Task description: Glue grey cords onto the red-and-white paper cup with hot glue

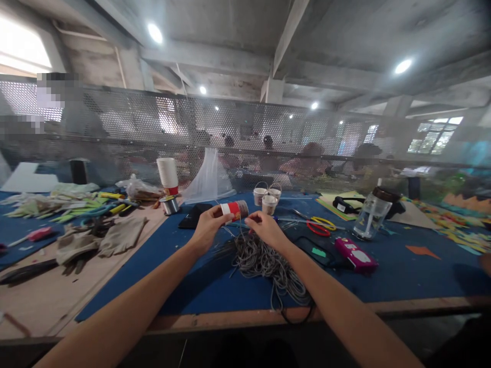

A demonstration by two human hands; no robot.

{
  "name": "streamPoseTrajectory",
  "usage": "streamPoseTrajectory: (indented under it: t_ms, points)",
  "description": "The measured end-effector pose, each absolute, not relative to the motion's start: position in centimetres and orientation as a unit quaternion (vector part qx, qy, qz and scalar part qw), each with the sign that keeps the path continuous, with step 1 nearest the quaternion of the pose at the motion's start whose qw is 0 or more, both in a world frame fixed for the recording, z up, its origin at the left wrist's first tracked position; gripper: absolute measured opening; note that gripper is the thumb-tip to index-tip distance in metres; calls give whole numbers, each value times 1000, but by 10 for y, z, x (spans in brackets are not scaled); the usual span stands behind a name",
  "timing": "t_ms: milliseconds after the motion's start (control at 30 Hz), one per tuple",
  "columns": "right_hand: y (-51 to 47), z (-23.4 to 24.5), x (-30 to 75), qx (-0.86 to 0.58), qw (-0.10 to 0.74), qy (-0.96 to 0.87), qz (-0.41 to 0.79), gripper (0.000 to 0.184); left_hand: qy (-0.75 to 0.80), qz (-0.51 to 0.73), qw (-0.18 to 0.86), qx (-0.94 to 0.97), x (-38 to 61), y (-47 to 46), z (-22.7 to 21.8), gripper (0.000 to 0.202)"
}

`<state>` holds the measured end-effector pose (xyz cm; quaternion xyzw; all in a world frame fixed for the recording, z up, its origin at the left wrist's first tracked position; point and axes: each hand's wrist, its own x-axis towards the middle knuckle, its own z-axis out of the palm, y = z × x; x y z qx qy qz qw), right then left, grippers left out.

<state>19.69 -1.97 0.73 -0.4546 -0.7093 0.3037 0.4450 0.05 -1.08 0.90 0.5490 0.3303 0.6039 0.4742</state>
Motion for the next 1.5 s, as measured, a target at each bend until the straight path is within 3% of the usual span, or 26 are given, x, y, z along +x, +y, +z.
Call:
streamPoseTrajectory:
  t_ms: [133,233,500,667,1500]
  points:
    - [-20,4,194,-433,408,-670,445,29,327,610,475,544,1,-9,9,40]
    - [-24,6,192,-412,389,-678,469,29,328,612,475,540,1,-9,9,40]
    - [-30,10,198,-475,424,-767,74,17,327,590,474,566,1,-12,10,38]
    - [-31,14,201,-441,455,-772,-59,15,330,577,457,592,1,-11,9,38]
    - [-30,18,206,-393,482,-781,-55,10,333,527,458,633,6,-18,14,36]
